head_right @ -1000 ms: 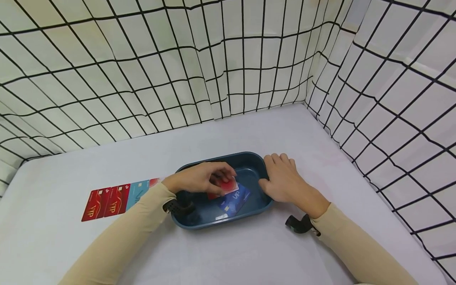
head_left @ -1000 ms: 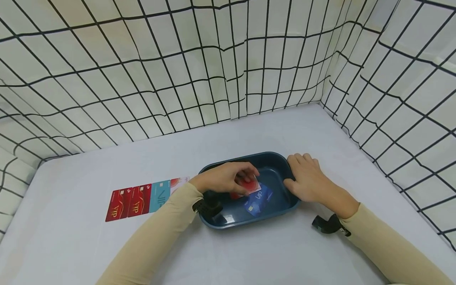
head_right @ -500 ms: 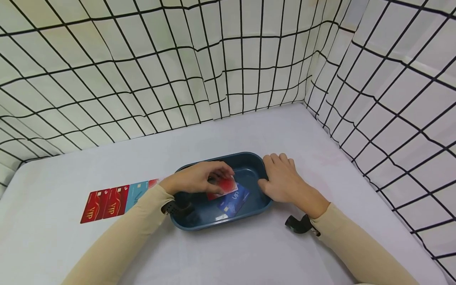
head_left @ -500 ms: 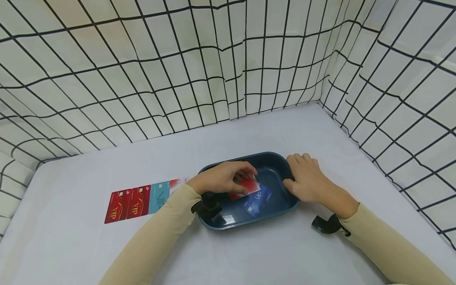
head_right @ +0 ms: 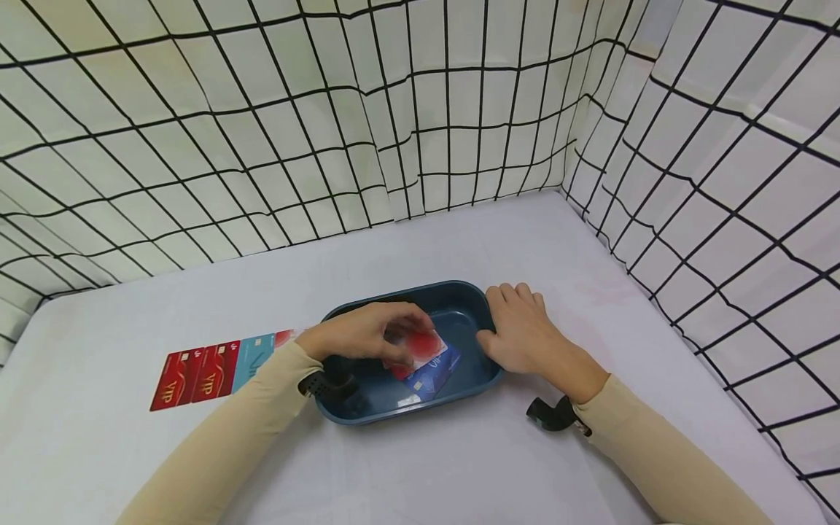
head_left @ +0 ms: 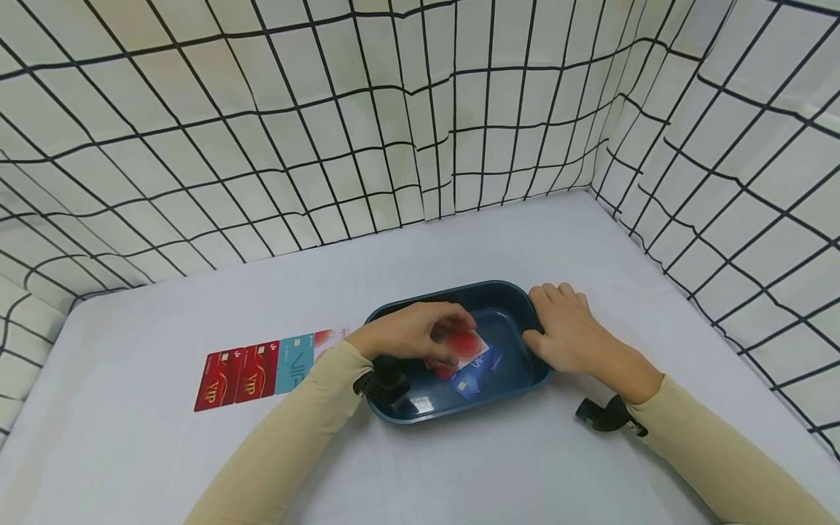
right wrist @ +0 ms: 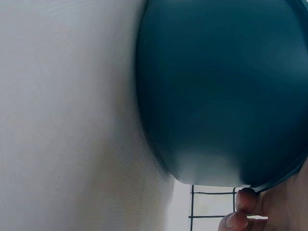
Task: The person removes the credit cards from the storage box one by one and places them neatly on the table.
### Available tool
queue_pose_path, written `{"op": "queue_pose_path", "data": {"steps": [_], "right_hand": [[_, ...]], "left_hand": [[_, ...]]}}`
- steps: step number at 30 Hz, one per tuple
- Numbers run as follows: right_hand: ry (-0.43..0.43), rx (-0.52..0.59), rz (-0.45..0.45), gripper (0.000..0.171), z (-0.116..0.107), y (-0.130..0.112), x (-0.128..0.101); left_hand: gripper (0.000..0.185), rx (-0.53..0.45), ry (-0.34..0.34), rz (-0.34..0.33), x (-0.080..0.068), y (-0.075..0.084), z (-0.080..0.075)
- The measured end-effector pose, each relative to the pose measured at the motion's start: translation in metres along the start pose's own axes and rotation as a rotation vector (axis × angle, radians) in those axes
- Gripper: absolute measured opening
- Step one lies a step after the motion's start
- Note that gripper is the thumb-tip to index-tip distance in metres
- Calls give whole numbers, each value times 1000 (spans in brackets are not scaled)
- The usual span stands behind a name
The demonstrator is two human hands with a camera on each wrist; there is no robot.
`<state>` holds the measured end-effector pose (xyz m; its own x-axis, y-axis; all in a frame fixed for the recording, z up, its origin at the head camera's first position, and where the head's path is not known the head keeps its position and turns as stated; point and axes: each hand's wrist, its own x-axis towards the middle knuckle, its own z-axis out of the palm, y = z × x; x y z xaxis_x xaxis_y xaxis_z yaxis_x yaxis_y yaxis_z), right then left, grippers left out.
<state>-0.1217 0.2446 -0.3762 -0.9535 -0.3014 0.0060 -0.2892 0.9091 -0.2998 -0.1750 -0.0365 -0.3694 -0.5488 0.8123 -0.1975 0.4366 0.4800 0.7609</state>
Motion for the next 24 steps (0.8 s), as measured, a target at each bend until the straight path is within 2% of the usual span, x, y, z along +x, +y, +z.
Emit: {"op": "queue_pose_path", "data": {"steps": [3,5,9,14,20,24], "right_hand": [[-3,2,-2,36,0,0,0],[-3,3,-2,35,0,0,0],[-4,3,-2,34,-1,1,0],[-6,4,-3,34,0,0,0],[-13,1,1,34,-1,-1,-1],[-12,4,-2,34,-2,-1,-2]], "left_hand": [[51,-41,-11,11,0,1,1],[50,-32,-3,22,1,2,1],[48,47,37,23,3,4,2],[54,140,63,-23,6,8,4],[73,139,46,-97,9,11,10],[83,134,40,-120,10,13,13]]}}
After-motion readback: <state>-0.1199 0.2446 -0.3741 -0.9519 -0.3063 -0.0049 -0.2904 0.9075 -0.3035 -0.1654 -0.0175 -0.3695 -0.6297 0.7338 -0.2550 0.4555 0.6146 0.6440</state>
